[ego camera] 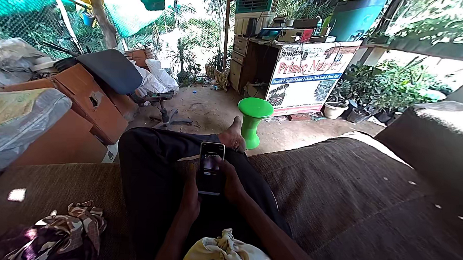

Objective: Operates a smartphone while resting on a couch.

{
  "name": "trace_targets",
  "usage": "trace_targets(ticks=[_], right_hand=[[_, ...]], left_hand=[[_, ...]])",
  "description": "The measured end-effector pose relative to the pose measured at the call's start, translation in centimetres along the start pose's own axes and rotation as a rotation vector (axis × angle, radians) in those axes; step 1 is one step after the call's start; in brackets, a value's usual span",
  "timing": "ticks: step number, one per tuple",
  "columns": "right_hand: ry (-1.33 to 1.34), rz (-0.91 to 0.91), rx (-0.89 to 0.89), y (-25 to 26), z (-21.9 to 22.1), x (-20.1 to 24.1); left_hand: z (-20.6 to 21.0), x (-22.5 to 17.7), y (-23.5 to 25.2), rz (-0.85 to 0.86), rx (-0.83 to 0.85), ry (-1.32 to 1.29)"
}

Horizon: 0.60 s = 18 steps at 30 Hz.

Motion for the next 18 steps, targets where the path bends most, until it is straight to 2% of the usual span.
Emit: trace_targets(ticks=[18], right_hand=[[-0.013,0.036,-0.050,0.01,-0.10,0.02]], left_hand=[[-0.11,0.16,0.21,-0.012,-0.004,0.009]])
Point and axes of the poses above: each hand's wrist, its own y-axis towards the middle knuckle, its own z-axis out of the palm, x = y × z, the point moved 5 cm from there along y, towards the middle knuckle, and after that the axes turned 3 degrees about x, right-handed, at the moved point
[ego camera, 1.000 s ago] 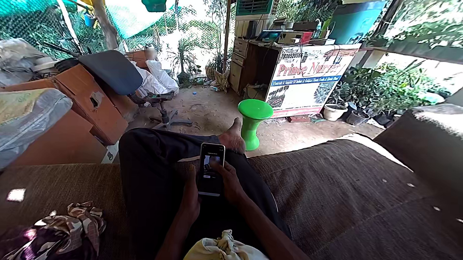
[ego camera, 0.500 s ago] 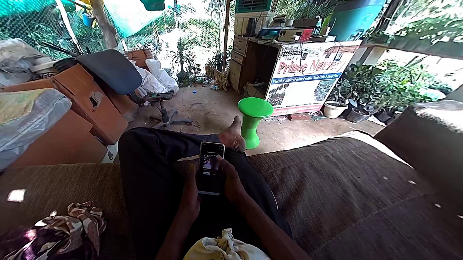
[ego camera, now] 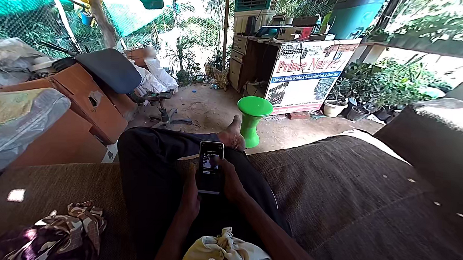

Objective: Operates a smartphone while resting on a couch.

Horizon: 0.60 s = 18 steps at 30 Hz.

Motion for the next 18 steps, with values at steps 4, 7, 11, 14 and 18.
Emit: trace_targets(ticks=[4,7,11,14,18], right_hand=[[0.034,-0.018,0.009,0.01,0.38,0.21],[0.038,-0.007,0.026,-0.02,0.49,0.14],[0.013,-0.027,0.026,-0.06,0.34,0.16],[-0.032,-0.052,0.044,0.17,-0.07,-0.19],[0.012,-0.035,0.036,-0.10,0.03,-0.12]], left_hand=[[-0.06,0.15,0.14,0.000,-0.013,0.012],[-0.06,0.10,0.05,0.001,-0.022,0.016],[-0.04,0.03,-0.09,0.003,-0.014,0.030],[-0.06,0.09,0.03,0.010,-0.008,0.030],[-0.08,0.06,0.06,0.011,-0.002,0.022]])
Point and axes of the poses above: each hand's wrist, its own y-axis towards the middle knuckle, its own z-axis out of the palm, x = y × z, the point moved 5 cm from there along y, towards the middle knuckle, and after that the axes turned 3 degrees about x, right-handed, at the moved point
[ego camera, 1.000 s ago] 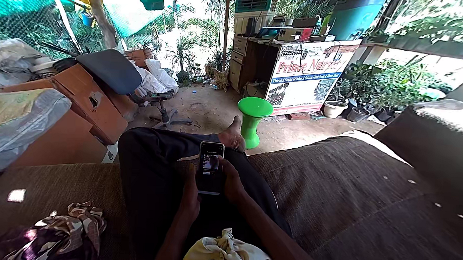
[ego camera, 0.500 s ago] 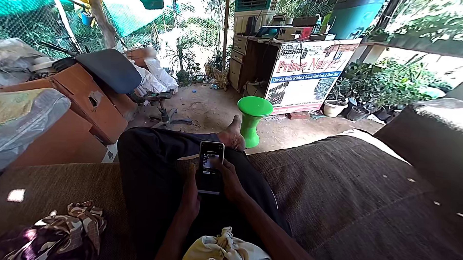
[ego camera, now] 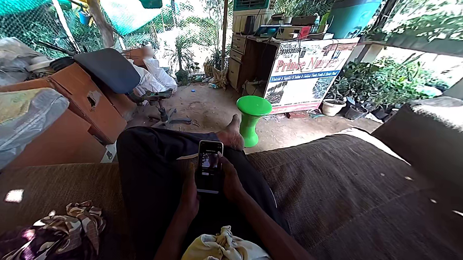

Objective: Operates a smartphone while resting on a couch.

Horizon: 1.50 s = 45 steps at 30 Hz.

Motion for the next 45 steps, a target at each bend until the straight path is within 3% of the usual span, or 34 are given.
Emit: trace_targets(ticks=[45], right_hand=[[0.022,0.036,-0.044,0.06,0.10,0.12]], left_hand=[[0.18,-0.25,-0.22,0.009,0.022,-0.018]])
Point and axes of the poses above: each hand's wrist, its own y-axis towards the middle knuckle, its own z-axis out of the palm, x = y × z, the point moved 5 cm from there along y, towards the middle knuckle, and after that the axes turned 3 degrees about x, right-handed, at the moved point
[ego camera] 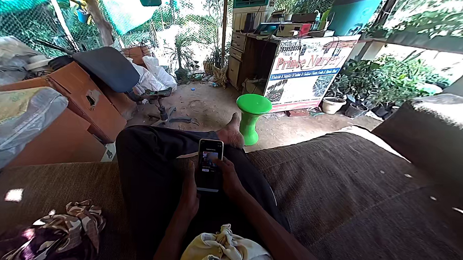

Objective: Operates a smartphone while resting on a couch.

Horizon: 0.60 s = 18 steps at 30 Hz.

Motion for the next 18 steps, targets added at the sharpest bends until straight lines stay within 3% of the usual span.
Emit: trace_targets(ticks=[18], right_hand=[[0.000,0.003,0.039,-0.35,0.00,0.03]], left_hand=[[0.04,-0.02,-0.14,-0.011,-0.010,0.012]])
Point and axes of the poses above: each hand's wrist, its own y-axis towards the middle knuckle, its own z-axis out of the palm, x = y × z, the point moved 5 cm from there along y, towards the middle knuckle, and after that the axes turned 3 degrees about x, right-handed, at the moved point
